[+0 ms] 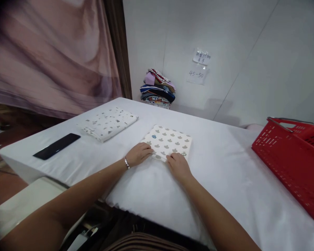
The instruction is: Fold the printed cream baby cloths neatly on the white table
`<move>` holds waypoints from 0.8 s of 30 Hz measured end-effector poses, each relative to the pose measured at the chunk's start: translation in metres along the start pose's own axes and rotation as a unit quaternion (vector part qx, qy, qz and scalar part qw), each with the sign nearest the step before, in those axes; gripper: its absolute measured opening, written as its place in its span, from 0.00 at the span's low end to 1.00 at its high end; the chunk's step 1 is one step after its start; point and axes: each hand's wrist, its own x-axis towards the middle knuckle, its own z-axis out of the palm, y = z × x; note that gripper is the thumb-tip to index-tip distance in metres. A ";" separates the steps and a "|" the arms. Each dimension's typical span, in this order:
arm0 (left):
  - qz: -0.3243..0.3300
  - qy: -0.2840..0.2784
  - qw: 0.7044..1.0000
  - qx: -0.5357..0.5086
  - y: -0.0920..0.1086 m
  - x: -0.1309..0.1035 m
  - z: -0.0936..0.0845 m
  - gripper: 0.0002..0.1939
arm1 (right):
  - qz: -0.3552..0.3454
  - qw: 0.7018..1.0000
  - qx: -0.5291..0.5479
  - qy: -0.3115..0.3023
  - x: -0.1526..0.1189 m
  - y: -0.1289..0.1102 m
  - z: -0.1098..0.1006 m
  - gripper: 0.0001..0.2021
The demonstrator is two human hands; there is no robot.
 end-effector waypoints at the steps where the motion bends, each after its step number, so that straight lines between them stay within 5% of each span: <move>1: 0.000 0.001 1.000 -0.008 -0.001 -0.001 -0.001 0.13 | -0.002 1.000 0.004 0.002 -0.001 0.001 0.001 0.16; 16: -0.040 0.044 0.997 -0.051 -0.003 -0.006 -0.003 0.09 | -0.030 0.999 -0.023 0.028 -0.017 0.010 0.017 0.19; 22: -0.133 0.094 0.984 -0.068 -0.004 0.033 -0.017 0.14 | -0.004 1.000 -0.004 -0.005 -0.013 0.001 0.006 0.20; 24: -0.156 0.058 0.985 -0.043 -0.004 0.046 -0.010 0.19 | 0.007 1.000 0.016 -0.016 -0.011 -0.002 -0.002 0.19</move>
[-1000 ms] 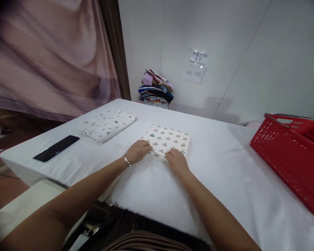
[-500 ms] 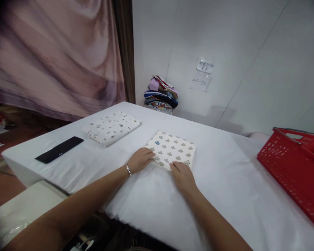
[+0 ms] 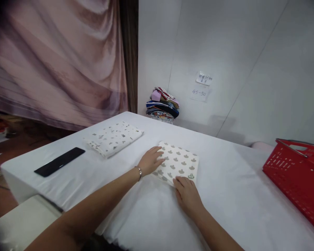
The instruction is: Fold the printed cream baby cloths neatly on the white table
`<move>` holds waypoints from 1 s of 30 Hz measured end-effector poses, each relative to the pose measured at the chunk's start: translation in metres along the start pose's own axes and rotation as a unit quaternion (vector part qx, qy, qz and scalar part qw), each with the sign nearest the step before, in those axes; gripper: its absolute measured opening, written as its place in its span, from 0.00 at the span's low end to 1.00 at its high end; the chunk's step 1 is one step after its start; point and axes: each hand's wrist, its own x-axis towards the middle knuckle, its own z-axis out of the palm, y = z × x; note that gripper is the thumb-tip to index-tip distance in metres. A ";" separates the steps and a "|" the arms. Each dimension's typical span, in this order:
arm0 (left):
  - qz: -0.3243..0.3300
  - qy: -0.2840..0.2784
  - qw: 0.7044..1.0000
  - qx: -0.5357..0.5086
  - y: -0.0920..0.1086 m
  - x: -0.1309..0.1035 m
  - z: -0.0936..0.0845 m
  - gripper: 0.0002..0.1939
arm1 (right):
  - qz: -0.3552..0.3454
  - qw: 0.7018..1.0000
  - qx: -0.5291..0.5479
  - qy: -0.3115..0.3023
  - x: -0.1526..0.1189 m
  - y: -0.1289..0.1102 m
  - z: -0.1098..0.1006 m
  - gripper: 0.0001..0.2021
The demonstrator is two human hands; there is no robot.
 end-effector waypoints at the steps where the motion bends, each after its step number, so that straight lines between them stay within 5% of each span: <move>1: -0.014 -0.035 0.999 0.017 0.000 0.003 0.006 0.23 | 0.007 1.000 0.016 -0.009 0.002 -0.002 -0.005 0.18; 5: -0.069 -0.164 0.983 0.051 -0.003 0.002 0.030 0.31 | 0.046 0.992 0.105 -0.058 0.027 -0.002 -0.023 0.16; 10: -0.083 -0.181 0.979 0.052 -0.004 -0.003 0.033 0.33 | 0.078 0.991 0.101 0.043 0.093 0.020 -0.016 0.19; 14: -0.088 -0.190 0.977 0.049 -0.001 -0.003 0.029 0.32 | 0.150 0.988 -0.014 -0.019 0.125 0.051 0.014 0.26; 17: -0.088 -0.191 0.976 0.047 -0.001 -0.006 0.028 0.31 | 0.218 0.970 -0.054 -0.098 0.123 0.067 0.036 0.30; 21: -0.089 -0.220 0.971 0.034 0.000 0.001 0.021 0.30 | 0.213 0.970 -0.068 -0.092 0.115 0.075 0.051 0.30; 24: -0.101 -0.244 0.964 0.031 0.003 0.029 0.015 0.29 | 0.206 0.973 -0.070 -0.077 0.114 0.075 0.054 0.29; 26: -0.099 -0.208 0.972 0.039 0.003 0.053 0.016 0.29 | 0.204 0.974 -0.072 -0.070 0.114 0.075 0.054 0.29; 30: -0.095 -0.170 0.979 0.055 -0.006 0.081 0.038 0.34 | 0.209 0.973 -0.070 -0.076 0.113 0.074 0.053 0.30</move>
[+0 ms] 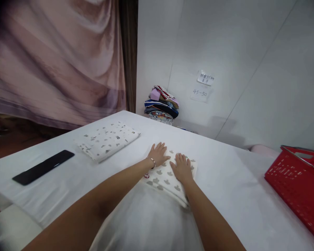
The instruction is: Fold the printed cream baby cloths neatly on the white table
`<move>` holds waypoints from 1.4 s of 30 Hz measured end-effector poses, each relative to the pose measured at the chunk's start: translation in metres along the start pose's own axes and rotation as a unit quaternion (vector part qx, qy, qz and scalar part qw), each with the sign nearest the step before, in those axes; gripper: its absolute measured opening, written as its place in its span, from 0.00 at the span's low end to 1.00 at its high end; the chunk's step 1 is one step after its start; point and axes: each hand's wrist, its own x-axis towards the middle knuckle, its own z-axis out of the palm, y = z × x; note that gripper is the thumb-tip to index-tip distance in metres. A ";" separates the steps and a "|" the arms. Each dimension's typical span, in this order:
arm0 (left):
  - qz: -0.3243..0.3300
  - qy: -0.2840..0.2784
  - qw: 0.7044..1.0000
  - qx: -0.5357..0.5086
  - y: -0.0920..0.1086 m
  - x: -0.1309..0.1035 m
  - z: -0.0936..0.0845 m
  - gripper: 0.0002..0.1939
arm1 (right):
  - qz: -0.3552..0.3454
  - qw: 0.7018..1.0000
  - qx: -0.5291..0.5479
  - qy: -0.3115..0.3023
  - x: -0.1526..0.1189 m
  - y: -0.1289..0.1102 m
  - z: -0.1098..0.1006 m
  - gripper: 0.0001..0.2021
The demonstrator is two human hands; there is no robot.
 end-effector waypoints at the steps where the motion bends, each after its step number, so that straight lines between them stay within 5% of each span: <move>1: -0.012 -0.013 1.000 -0.002 -0.003 0.004 0.007 0.35 | 0.000 1.000 0.002 -0.004 -0.001 0.000 0.000 0.30; 7: -0.025 -0.022 0.999 -0.014 -0.016 0.005 0.032 0.39 | 0.001 0.999 0.020 -0.030 0.002 -0.003 -0.009 0.30; 11: -0.024 -0.021 0.999 -0.013 -0.016 0.005 0.032 0.40 | 0.024 0.997 0.016 -0.073 0.003 0.007 -0.020 0.30; 20: -0.026 -0.036 0.999 -0.017 -0.015 0.005 0.033 0.40 | 0.066 0.997 -0.019 -0.028 -0.011 0.030 -0.007 0.31; 25: -0.019 -0.034 0.998 -0.058 -0.017 0.008 0.025 0.39 | 0.074 0.995 0.064 -0.014 -0.009 0.034 -0.014 0.30; 30: -0.114 -0.004 0.982 -0.151 -0.032 -0.002 0.004 0.33 | 0.196 0.932 0.301 0.052 -0.046 0.045 -0.022 0.35; 35: -0.199 -0.035 0.966 -0.161 -0.048 -0.035 -0.005 0.26 | 0.264 0.831 0.490 0.010 -0.097 0.042 -0.020 0.46; 42: -0.242 -0.037 0.950 -0.193 -0.031 -0.055 -0.004 0.19 | 0.227 0.858 0.457 0.061 -0.092 0.057 -0.016 0.40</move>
